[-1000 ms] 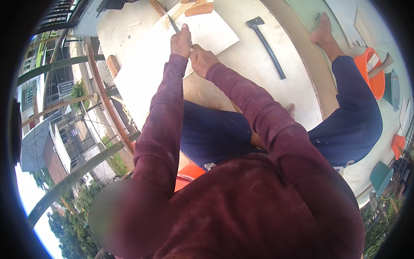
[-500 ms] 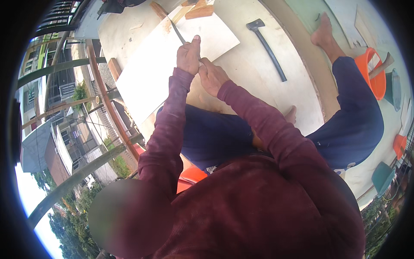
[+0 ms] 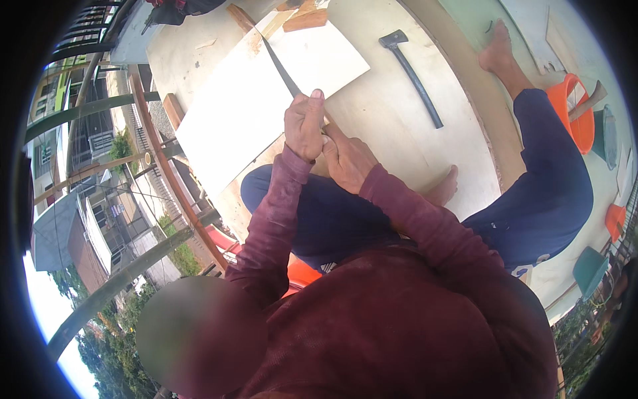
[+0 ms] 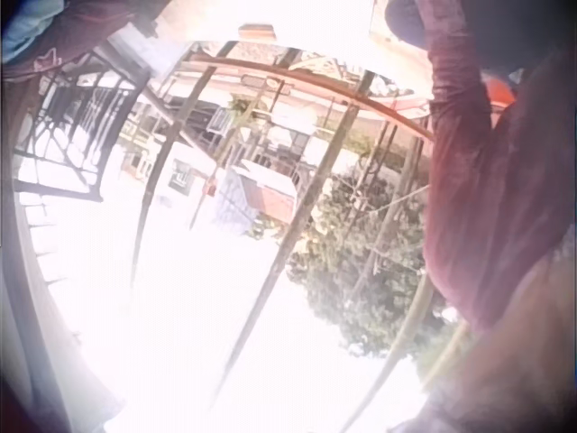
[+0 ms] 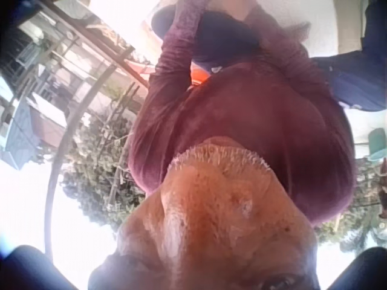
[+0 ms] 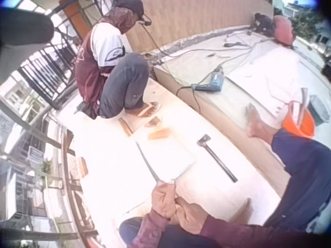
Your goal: The person sits on an elevated work platform and uses a hand saw to cut a rectangular piece of plywood along a marked line. After sawing, the person uses a tape measure to measure the cut piece.
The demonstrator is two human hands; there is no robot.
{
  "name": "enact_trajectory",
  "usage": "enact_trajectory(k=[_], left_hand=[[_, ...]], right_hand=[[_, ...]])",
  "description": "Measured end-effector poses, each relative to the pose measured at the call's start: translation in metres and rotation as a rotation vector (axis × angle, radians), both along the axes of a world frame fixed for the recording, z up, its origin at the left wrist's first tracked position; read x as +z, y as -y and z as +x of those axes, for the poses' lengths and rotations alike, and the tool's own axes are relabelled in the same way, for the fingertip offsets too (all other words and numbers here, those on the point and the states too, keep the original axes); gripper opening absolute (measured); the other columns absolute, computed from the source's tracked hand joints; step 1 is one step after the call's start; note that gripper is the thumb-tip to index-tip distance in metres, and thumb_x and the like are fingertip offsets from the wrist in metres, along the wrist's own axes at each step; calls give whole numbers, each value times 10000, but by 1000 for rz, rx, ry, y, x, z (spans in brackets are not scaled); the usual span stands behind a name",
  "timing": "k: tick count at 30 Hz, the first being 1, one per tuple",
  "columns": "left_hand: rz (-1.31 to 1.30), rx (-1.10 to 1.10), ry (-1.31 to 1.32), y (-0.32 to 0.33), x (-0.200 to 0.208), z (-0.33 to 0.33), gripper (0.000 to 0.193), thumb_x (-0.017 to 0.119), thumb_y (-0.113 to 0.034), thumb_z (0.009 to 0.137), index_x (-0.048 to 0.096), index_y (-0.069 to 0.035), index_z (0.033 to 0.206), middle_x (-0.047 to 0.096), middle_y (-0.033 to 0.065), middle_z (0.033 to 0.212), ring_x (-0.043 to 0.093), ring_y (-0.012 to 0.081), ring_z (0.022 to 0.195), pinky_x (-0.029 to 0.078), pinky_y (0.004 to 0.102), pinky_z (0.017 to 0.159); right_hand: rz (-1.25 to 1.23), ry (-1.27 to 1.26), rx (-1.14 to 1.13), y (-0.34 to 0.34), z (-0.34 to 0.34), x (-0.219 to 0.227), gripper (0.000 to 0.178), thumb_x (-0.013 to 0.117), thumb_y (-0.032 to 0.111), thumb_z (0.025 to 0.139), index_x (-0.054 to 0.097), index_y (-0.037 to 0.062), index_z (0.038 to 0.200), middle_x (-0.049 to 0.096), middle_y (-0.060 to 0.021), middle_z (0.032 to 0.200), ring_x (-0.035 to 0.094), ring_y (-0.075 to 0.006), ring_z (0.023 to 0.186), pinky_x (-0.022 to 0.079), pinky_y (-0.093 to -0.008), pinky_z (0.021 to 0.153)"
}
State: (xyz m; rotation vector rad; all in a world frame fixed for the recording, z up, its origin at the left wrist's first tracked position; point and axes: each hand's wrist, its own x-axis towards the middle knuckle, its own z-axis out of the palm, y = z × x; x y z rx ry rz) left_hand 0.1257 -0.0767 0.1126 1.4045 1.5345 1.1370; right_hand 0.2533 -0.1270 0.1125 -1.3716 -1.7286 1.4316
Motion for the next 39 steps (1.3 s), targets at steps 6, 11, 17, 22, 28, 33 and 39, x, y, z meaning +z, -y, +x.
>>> enact_trajectory(k=[6,11,17,22,28,33,39], left_hand=[[-151,75,-88,-89,-21,-24,640,580,-422,973,510,68,567,503,184,554,458,261,536,401,439,588],[-2,-55,-38,-26,-8,-11,641,541,-413,1004,466,38,555,414,123,520,400,232,578,387,415,587],[-41,64,-23,-59,-26,-14,656,568,-413,987,473,51,534,441,141,512,405,237,580,367,430,581],[-144,7,-39,-78,-32,-34,626,575,-440,979,547,63,608,486,167,576,486,270,612,417,430,639],[-5,53,-58,10,8,7,634,540,-454,992,556,42,599,492,180,584,463,295,641,415,419,666],[-186,15,-89,-94,-29,-35,693,526,-493,991,476,42,554,495,140,562,491,220,559,419,409,574],[4,-51,-73,13,14,10,670,502,-479,1012,503,6,550,453,147,533,424,267,634,398,430,631]], right_hand=[[124,-22,-131,-80,-40,-30,400,325,322,1029,526,5,1166,640,-307,884,614,-499,863,455,-549,776],[-59,-26,-27,-22,-9,0,372,316,313,1057,504,14,1174,612,-271,793,624,-472,785,460,-512,718],[138,19,-81,-56,-20,-24,393,320,324,1036,546,27,1159,659,-280,861,620,-497,849,473,-541,768],[31,0,-87,-68,-38,-31,431,327,335,1029,531,11,1228,662,-300,974,619,-498,957,482,-520,840],[-28,13,-6,7,2,6,394,339,295,1037,508,23,1266,658,-300,871,640,-498,809,477,-559,762],[95,-25,-121,-80,-40,-41,430,299,342,1034,528,16,1198,649,-297,871,623,-501,830,464,-552,772],[24,-82,-62,33,14,12,376,330,308,1033,536,33,1187,647,-295,842,625,-502,821,463,-549,748]])
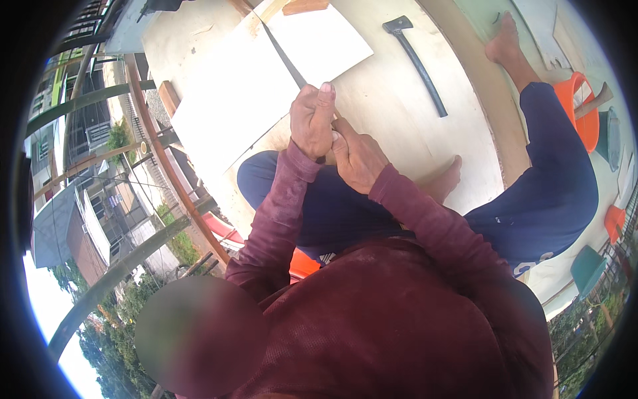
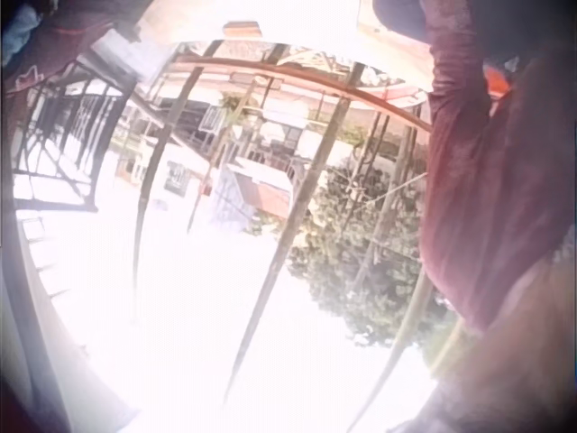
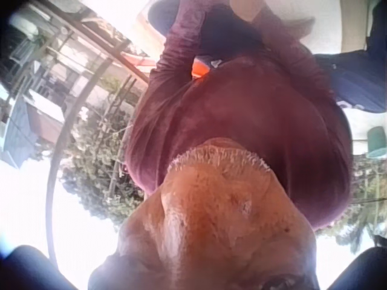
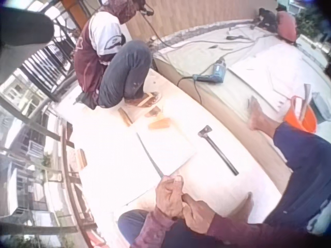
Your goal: The person sits on an elevated work platform and uses a hand saw to cut a rectangular piece of plywood along a marked line. After sawing, the person uses a tape measure to measure the cut piece.
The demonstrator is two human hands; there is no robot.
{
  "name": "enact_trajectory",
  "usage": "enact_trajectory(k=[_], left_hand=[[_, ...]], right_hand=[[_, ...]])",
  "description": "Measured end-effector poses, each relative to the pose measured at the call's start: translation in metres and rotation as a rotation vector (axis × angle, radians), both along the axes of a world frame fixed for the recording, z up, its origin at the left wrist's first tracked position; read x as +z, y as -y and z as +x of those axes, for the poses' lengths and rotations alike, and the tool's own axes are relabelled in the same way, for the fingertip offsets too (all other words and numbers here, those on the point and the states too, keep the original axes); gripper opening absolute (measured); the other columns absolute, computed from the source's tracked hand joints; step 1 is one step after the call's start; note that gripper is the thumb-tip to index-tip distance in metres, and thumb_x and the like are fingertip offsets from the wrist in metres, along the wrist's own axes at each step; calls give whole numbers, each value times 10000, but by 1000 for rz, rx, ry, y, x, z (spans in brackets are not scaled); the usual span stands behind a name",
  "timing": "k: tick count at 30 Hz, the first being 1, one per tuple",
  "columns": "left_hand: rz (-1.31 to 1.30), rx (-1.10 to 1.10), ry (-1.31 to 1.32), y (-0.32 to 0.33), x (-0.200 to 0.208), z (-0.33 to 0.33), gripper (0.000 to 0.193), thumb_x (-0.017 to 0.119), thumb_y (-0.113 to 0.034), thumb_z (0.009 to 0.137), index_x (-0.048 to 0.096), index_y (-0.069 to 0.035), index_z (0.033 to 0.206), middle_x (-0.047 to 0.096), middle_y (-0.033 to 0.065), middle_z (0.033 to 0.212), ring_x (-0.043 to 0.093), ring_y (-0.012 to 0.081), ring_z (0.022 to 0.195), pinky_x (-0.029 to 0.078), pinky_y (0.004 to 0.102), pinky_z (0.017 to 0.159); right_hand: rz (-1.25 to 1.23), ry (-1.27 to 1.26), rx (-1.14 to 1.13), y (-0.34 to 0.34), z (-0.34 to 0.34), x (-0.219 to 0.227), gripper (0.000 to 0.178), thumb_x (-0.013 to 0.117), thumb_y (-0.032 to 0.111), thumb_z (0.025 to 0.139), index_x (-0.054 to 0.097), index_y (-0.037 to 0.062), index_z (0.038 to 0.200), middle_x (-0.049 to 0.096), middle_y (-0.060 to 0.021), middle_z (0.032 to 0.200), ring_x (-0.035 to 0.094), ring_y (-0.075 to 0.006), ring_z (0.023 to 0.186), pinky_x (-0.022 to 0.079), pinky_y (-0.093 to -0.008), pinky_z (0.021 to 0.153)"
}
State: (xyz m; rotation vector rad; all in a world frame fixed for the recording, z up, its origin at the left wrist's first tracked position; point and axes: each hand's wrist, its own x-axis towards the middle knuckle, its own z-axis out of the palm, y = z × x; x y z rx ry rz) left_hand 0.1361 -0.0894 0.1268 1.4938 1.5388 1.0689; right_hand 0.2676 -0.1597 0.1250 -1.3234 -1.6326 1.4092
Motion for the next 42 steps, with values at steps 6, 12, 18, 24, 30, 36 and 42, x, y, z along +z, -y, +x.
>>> enact_trajectory(k=[6,12,18,24,30,36,42], left_hand=[[-67,53,-81,-103,-41,-42,723,531,-505,991,488,72,557,503,199,578,480,309,622,423,463,658],[12,-38,-63,1,-3,2,669,497,-472,1016,523,2,544,455,144,509,429,281,633,404,422,630],[-59,64,-115,-101,-42,-31,721,482,-506,1012,510,71,580,445,184,554,438,317,588,399,463,632],[-69,-4,-8,-28,-18,-15,668,438,-469,1039,524,17,588,457,162,589,448,292,642,394,443,636],[-58,74,8,-80,-38,-15,740,431,-554,1016,517,46,590,459,194,575,457,299,597,389,441,603],[-124,-18,310,-52,-24,-31,704,337,-552,1051,415,-32,583,453,32,555,446,129,559,380,311,528],[-31,59,273,-44,-33,-17,725,297,-567,1052,441,-23,596,436,42,532,416,178,504,361,342,503]], right_hand=[[104,55,-85,-106,-59,-58,388,340,316,1050,536,-2,1157,621,-259,761,619,-460,742,466,-511,710],[-23,-22,-4,-13,-5,-10,394,311,332,1063,517,13,1165,569,-170,662,591,-339,616,456,-451,650],[69,-19,-81,-113,-50,-59,382,327,311,1034,545,16,1138,647,-299,880,615,-494,847,461,-545,761],[-94,72,51,-46,-16,-13,377,324,324,1054,504,26,1200,634,-253,810,631,-452,758,477,-495,706],[32,57,-51,-93,-27,-31,390,321,330,1060,536,23,1167,648,-279,849,637,-490,820,466,-525,729],[-106,57,20,-71,-32,-15,412,318,348,1057,534,22,1188,655,-288,920,632,-479,901,470,-524,804],[-57,94,16,-69,-23,-13,368,352,316,1049,547,18,1142,628,-294,856,629,-479,806,457,-529,732]])
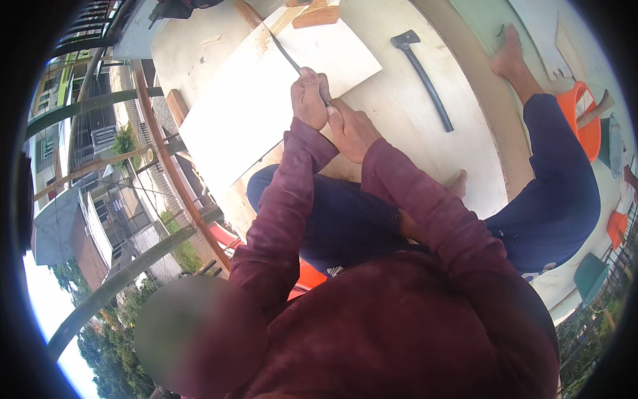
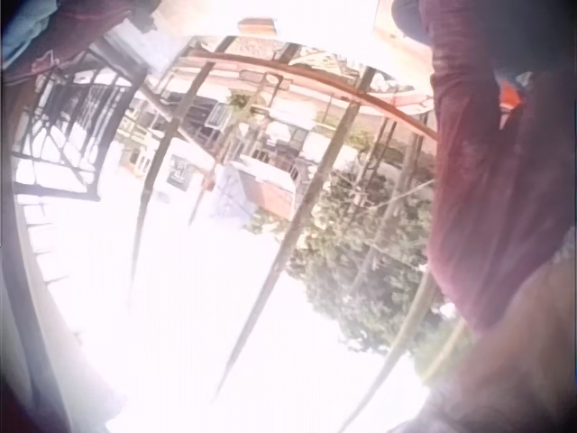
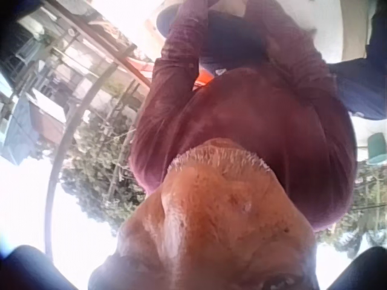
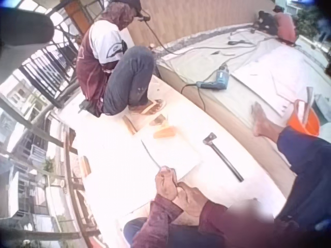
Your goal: The person sits on an elevated work platform and uses a hand saw to cut a rectangular piece of plywood along a marked line. After sawing, the person uses a tape measure to measure the cut piece.
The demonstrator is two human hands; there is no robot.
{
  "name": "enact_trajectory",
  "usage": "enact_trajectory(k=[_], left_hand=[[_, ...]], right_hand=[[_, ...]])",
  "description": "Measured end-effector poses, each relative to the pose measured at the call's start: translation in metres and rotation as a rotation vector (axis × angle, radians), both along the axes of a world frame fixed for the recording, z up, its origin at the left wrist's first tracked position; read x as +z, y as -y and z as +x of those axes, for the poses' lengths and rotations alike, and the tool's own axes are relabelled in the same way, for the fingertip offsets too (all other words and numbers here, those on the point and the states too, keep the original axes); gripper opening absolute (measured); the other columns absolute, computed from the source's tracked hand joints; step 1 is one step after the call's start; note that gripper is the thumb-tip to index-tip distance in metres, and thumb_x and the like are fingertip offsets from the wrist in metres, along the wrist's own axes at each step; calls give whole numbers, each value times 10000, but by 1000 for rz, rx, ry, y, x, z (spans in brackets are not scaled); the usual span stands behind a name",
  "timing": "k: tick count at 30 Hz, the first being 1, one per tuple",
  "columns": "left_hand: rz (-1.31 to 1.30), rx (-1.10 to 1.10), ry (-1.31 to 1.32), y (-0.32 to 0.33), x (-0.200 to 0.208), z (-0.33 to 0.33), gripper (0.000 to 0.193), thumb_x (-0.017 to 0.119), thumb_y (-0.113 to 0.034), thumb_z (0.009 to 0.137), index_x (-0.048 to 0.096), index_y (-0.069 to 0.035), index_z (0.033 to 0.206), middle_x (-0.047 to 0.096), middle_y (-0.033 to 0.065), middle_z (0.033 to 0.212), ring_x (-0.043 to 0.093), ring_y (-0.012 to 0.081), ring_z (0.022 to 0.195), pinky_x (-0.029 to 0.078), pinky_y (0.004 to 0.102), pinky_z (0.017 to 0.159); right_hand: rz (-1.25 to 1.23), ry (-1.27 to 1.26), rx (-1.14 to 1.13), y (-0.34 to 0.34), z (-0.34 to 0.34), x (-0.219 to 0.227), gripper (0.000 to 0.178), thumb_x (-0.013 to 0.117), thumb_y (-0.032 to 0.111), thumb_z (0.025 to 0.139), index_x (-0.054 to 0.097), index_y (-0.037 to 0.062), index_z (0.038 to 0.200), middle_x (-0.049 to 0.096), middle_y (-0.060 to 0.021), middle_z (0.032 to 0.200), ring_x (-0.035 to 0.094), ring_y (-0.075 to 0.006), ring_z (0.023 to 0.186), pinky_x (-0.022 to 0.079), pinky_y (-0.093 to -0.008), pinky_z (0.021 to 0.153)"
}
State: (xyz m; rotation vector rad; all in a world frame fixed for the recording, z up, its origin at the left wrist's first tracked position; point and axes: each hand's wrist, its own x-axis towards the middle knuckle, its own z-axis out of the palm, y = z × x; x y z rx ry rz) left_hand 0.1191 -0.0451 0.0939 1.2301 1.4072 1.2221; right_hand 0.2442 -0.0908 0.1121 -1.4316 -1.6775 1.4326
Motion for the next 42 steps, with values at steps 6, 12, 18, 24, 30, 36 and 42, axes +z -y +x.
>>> enact_trajectory(k=[6,12,18,24,30,36,42], left_hand=[[-15,-121,-7,-24,-8,-31,735,283,-600,1041,382,-46,569,417,36,524,411,144,507,346,330,504],[250,12,12,32,2,12,698,240,-623,1033,355,-61,635,345,19,501,381,126,530,316,303,514],[23,-23,-144,-47,-15,-24,887,116,-722,986,369,-33,489,335,6,451,342,147,470,272,320,464],[208,3,-102,32,5,12,806,156,-668,1013,366,-46,545,381,20,498,364,135,509,315,290,520],[7,-39,-163,-56,-17,-17,813,196,-658,1024,356,-37,526,362,15,480,354,133,480,297,313,465],[295,-63,-84,44,-3,15,700,253,-598,1041,391,-56,619,373,4,489,373,115,486,301,284,467],[-20,-53,-162,-55,-19,-20,818,206,-671,1017,375,-33,533,360,15,485,359,149,487,314,331,472]], right_hand=[[50,63,36,-24,-17,-8,399,338,340,1053,532,21,1195,644,-270,837,637,-468,831,477,-510,757],[93,-20,22,34,15,-1,382,363,343,1051,531,25,1180,629,-254,766,638,-455,770,468,-517,697],[121,-11,-27,-45,-26,-39,434,314,387,1049,538,19,1103,643,-272,839,617,-488,849,453,-552,748],[17,0,35,31,15,10,365,376,337,1049,531,27,1163,644,-275,792,627,-480,750,465,-545,697],[154,-64,-74,-48,-24,-46,378,341,339,1052,551,36,1136,636,-258,771,613,-495,783,465,-528,727],[29,-35,17,50,24,8,345,366,330,1050,528,52,1172,633,-248,765,617,-476,756,449,-536,700],[183,-76,-64,-39,-24,-49,403,333,344,1074,537,-2,1097,597,-251,760,605,-438,739,473,-462,710]])
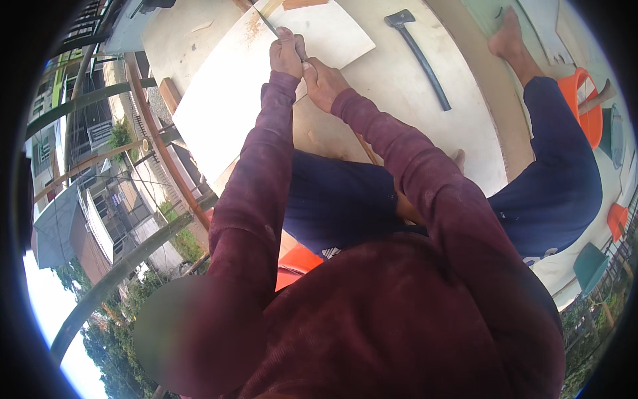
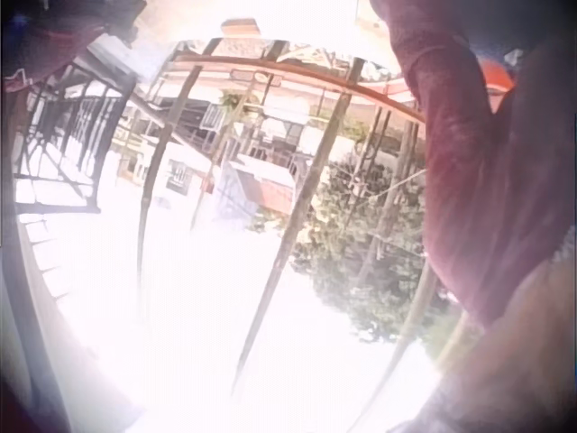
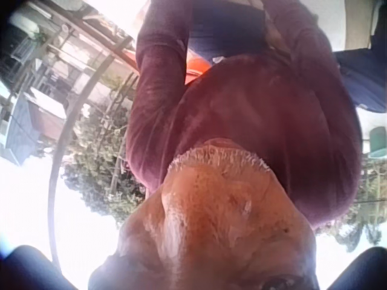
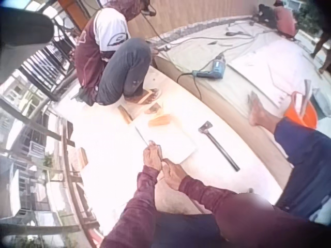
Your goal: The person sits on an elevated work platform and uses a hand saw to cut a rectangular piece of plywood along a marked line. After sawing, the person uses a tape measure to measure the cut piece.
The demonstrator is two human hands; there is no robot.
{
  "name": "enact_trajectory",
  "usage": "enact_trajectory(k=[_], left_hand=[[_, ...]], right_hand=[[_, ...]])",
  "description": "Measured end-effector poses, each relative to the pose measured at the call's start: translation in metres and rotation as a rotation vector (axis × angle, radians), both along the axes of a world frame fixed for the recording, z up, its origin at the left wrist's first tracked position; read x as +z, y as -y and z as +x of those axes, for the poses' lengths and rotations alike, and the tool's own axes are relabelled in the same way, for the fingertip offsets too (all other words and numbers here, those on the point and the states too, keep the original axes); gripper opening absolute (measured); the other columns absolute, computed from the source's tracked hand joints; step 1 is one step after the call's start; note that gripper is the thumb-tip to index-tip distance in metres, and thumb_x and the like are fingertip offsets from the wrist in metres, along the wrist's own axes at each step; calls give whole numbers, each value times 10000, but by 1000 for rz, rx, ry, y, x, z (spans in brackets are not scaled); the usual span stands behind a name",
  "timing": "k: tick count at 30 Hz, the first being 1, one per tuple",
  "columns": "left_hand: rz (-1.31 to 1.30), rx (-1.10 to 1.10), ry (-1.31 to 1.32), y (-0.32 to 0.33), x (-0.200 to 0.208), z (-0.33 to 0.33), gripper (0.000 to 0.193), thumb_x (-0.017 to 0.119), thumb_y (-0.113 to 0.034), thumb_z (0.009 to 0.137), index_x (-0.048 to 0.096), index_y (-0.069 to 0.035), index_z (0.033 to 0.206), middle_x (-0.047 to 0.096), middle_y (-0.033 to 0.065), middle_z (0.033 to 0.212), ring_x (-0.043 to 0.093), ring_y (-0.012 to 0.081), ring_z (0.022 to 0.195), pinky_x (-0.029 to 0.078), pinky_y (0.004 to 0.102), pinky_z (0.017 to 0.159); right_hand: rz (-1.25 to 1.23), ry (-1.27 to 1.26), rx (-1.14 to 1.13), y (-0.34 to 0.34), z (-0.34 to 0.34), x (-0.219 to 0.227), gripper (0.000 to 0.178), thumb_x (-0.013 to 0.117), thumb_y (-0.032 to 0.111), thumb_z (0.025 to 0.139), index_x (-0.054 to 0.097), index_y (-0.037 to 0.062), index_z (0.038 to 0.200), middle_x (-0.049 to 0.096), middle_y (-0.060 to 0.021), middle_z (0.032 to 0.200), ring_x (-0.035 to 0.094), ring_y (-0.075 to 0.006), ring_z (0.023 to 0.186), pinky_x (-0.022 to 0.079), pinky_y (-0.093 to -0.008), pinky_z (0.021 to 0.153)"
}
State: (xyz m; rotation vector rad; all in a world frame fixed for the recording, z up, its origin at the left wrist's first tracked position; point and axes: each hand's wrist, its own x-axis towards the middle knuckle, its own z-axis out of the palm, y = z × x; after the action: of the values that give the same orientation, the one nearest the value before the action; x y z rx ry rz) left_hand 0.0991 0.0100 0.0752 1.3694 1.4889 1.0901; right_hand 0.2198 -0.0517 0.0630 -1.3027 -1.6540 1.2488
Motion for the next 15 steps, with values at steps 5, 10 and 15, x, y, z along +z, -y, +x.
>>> enact_trajectory(k=[5,10,15], left_hand=[[113,-25,-19,80,25,28,820,160,-626,1036,388,-41,507,355,19,498,344,153,505,310,315,501],[64,32,35,66,21,20,736,255,-565,1056,441,-24,593,433,22,513,398,165,504,347,325,498],[-107,-36,-25,19,7,-1,780,250,-639,1029,433,-21,590,375,38,509,407,180,515,384,351,529]], right_hand=[[-219,5,72,65,34,40,375,358,333,1042,526,31,1190,639,-255,795,630,-485,792,463,-545,716],[-178,72,78,48,26,39,366,361,325,1047,541,33,1176,637,-261,750,624,-488,731,460,-543,694],[-148,13,21,10,3,11,405,334,356,1051,533,32,1189,653,-278,862,621,-494,838,466,-542,744]])
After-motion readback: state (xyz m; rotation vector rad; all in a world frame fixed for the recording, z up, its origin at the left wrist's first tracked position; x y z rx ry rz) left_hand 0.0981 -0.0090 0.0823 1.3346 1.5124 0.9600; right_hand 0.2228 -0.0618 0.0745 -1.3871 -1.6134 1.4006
